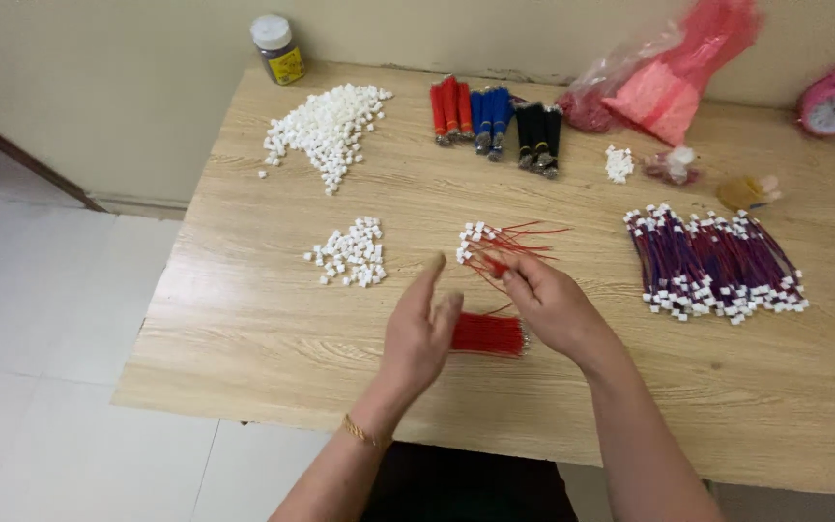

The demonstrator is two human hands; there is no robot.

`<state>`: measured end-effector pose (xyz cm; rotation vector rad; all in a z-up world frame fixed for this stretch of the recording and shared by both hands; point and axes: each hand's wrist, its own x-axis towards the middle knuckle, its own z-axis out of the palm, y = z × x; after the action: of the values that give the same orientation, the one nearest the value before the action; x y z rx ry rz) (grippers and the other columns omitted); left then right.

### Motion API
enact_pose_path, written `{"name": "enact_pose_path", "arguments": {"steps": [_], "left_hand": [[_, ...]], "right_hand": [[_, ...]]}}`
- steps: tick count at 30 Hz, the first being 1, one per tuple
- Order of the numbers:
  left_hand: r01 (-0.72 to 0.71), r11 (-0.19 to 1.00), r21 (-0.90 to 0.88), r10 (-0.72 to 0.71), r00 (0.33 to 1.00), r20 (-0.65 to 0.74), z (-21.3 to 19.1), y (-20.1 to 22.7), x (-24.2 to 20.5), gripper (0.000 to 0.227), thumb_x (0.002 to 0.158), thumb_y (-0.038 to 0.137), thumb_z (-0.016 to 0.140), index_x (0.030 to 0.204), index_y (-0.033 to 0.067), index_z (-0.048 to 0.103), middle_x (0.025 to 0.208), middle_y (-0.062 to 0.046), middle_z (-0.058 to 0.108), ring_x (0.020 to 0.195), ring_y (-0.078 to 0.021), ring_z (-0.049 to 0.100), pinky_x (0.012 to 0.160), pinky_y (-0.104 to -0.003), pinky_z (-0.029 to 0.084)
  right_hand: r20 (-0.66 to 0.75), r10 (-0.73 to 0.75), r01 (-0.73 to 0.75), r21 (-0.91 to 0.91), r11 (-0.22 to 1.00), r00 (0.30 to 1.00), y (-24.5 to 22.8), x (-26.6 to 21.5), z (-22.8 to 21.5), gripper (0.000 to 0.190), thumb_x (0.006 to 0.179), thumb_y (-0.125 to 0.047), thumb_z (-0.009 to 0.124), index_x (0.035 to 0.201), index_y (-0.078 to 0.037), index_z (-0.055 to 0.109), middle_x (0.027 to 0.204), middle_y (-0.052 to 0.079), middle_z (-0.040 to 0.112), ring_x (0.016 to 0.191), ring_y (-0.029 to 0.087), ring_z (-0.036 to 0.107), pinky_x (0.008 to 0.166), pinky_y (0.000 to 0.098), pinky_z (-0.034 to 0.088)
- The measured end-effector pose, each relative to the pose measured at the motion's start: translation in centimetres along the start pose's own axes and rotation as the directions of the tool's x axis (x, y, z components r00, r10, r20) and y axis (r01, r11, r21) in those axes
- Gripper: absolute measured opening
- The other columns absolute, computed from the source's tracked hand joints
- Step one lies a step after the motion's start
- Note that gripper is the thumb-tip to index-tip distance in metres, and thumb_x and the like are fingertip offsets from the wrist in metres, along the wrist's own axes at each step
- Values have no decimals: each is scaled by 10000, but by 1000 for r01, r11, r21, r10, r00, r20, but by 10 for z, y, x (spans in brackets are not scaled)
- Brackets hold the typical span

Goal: Assemble small white connectors onto the ends of red wires

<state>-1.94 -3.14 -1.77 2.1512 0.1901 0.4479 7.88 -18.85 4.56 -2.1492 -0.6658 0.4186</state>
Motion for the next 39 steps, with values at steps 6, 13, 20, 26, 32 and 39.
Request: {"name": "enact_pose_path", "arguments": {"steps": [6,13,20,26,32,39], "left_hand": [[33,912,-409,-32,999,10,-10,39,13,520,993,297,434,1443,41,391,1406,-253,475,1340,-445,387,1107,-524,305],[20,945,-326,-74,985,-156,-12,-18,20,357,1015,289,472,1300,92,558,1215,-192,628,1206,-391,558,1023,-471,419],[26,789,613,142,965,-223,-23,-137,31,208,743,323,759,947,319,722,862,54,619,828,-203,627,715,-375,516],[2,626,780,206,964,-168,-14,-138,36,87,722,355,748,801,366,715,813,56,542,838,-200,568,719,-357,442],[-64,656,752,292,940,-175,-15,-133,35,25,757,296,717,744,282,700,834,34,559,847,-194,577,759,-347,432],[60,975,-216,-80,993,-85,-35,-9,27,147,909,137,633,1045,84,656,855,-163,710,808,-302,693,714,-417,541]], "right_hand": [[156,-43,94,-339,936,987,-17,-13,20,270,903,-244,518,1087,-117,669,1026,164,705,1005,387,647,870,503,499],[44,-41,43,-52,998,998,-24,-23,12,279,958,-178,490,1135,-72,678,996,205,715,1008,395,667,902,486,488],[-83,28,-8,231,973,996,10,-20,18,192,952,-150,567,1104,-70,653,752,71,646,736,161,567,711,325,500],[-108,-6,46,370,928,994,47,-4,34,158,886,-76,642,1034,-21,649,757,78,620,732,146,557,667,299,489],[-94,-7,50,464,884,996,18,-4,34,137,932,-162,636,967,-33,669,693,27,570,700,119,518,652,260,456],[-108,-9,63,509,858,994,2,-1,32,143,921,-169,660,930,-26,664,651,46,562,669,130,521,638,266,451]]}}
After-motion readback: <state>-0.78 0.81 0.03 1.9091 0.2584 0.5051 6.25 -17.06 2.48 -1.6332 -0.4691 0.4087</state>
